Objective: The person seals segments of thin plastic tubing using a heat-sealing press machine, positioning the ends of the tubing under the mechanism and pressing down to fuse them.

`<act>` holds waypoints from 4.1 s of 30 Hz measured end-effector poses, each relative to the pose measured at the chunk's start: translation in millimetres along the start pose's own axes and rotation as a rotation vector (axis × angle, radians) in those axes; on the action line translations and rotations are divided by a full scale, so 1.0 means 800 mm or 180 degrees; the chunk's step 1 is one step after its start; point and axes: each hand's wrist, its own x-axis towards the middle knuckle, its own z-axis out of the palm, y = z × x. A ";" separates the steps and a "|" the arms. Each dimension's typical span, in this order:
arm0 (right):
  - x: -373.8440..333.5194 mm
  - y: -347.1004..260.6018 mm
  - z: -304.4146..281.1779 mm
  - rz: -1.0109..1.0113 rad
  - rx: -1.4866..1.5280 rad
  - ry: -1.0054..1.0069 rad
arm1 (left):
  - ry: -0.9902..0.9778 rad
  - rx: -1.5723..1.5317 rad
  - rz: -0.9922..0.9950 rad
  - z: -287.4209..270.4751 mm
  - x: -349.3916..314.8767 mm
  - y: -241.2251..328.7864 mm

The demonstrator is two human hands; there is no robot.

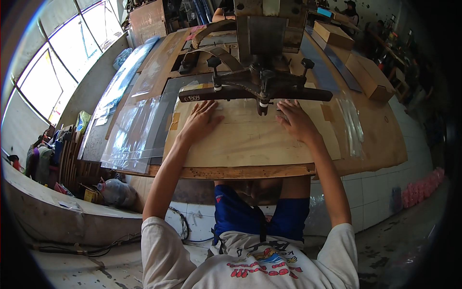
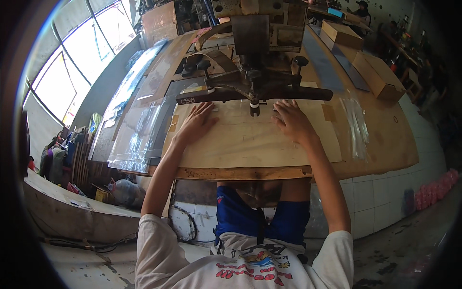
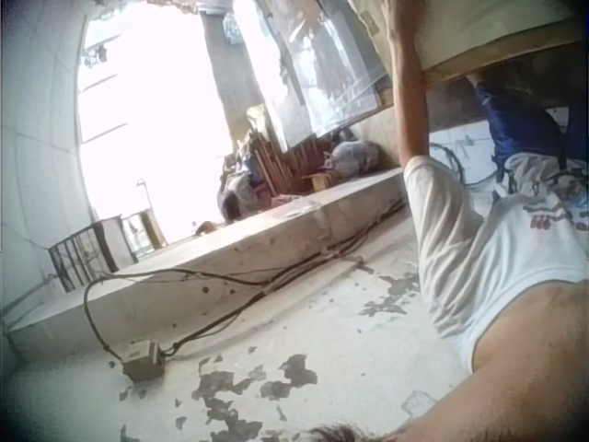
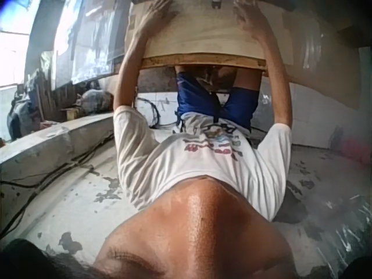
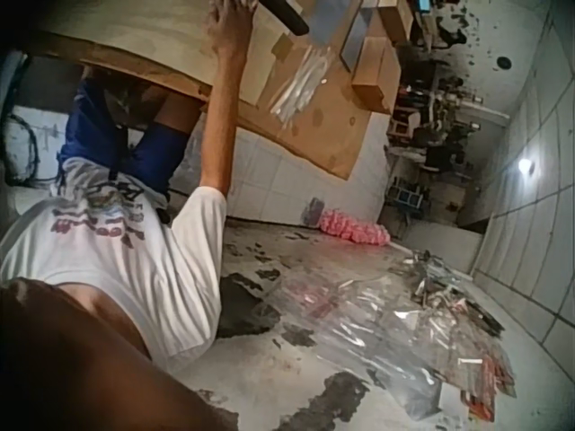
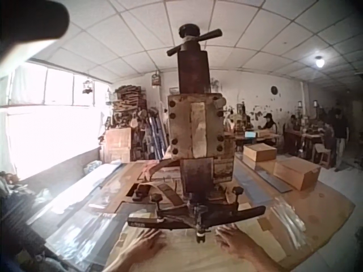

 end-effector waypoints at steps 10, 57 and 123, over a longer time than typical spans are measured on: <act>-0.005 -0.001 0.002 0.0106 -0.0076 0.0128 | -0.0053 0.0010 0.0164 0.001 0.001 -0.002; -0.010 0.004 0.005 0.0757 0.0079 0.0698 | -0.0222 0.0535 -0.0155 0.002 -0.001 -0.013; -0.012 0.004 -0.002 0.1026 -0.0119 0.0461 | -0.0675 0.0775 -0.0642 -0.013 -0.006 -0.006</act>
